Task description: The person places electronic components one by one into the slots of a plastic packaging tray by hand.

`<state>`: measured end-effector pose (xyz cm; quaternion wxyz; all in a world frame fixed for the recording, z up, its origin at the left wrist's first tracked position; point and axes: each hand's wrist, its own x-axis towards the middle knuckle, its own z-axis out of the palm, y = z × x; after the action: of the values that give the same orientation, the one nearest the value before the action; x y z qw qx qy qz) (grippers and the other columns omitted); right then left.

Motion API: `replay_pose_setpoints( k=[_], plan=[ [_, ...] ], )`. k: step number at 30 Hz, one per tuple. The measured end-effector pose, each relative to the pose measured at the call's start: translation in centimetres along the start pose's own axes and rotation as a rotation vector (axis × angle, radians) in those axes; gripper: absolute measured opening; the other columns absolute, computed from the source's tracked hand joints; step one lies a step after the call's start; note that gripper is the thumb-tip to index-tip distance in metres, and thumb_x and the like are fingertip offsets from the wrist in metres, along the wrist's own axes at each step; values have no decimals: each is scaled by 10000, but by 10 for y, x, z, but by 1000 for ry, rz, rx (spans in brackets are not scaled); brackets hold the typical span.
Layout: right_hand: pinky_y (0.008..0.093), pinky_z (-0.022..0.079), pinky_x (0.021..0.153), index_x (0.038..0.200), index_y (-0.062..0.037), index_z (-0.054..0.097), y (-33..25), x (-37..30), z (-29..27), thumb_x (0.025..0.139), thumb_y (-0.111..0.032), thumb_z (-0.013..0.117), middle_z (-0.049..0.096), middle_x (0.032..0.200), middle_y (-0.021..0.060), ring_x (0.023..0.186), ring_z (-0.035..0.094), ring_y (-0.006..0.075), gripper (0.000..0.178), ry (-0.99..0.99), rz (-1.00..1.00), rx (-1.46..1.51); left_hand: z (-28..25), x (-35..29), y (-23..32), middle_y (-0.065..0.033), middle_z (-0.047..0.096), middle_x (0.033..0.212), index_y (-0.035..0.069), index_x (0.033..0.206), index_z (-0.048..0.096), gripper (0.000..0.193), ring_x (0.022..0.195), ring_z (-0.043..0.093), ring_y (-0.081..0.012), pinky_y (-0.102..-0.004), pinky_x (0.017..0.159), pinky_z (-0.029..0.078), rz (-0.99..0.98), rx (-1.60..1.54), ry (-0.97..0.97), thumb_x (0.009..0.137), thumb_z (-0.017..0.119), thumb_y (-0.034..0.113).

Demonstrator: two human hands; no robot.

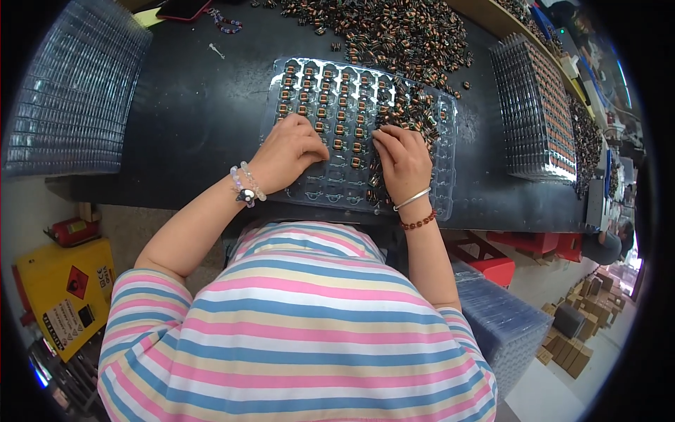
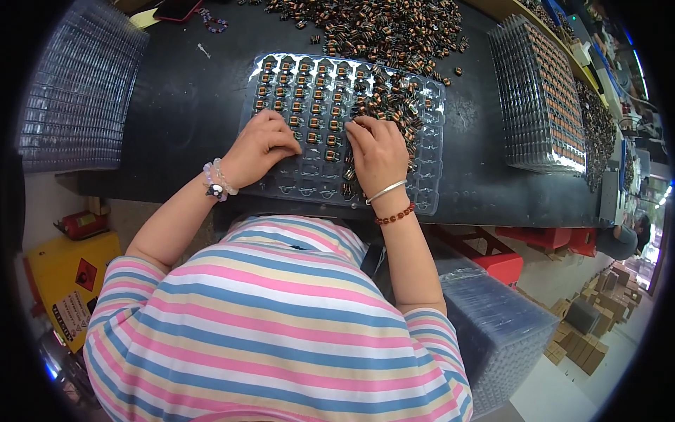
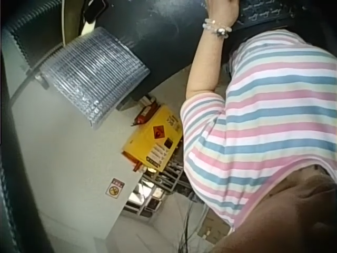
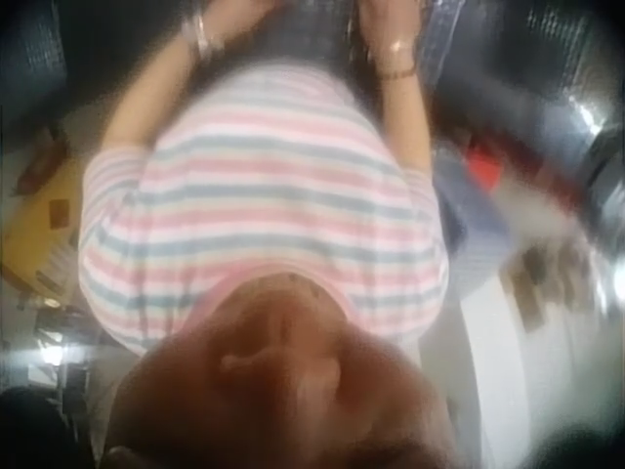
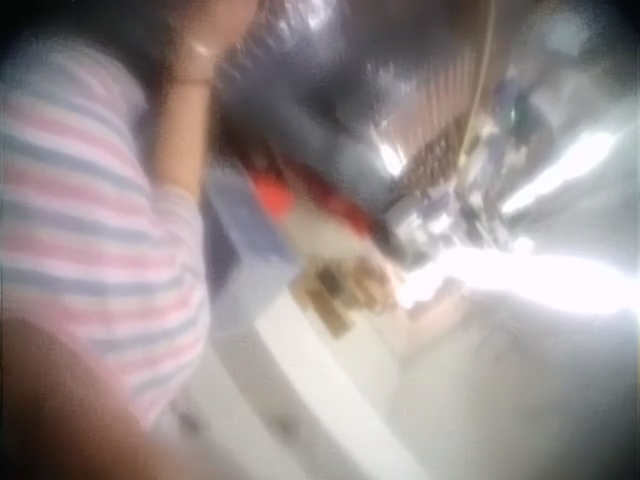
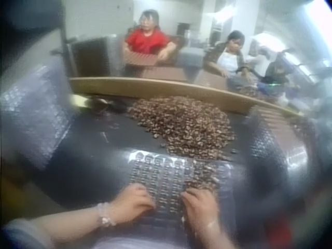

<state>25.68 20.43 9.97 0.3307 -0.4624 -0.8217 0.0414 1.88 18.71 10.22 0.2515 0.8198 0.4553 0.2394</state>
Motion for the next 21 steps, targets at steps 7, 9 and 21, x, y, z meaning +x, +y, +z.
replay_pose_setpoints(
  k=[7,9,21],
  plan=[
    [326,515,746,962,-34,670,7,-7,-8,828,-8,644,683,949,102,841,651,252,139,114,219,185,5,-2,-1,-34,631,849,87,889,675,164,1002,565,-250,-390,896,443,235,251,144,725,676,77],
    [327,516,744,966,-31,668,15,-11,-8,827,-12,646,683,953,103,841,654,256,142,115,177,171,5,-3,-1,-38,628,849,85,880,675,163,1005,571,-250,-387,891,449,289,302,160,717,670,75],
    [341,502,758,983,-35,672,7,-14,-18,809,-20,660,671,949,104,871,636,264,175,52,178,73,55,67,26,-51,592,860,79,821,689,187,930,535,-246,-369,841,444,159,212,266,742,725,246]
  ],
)
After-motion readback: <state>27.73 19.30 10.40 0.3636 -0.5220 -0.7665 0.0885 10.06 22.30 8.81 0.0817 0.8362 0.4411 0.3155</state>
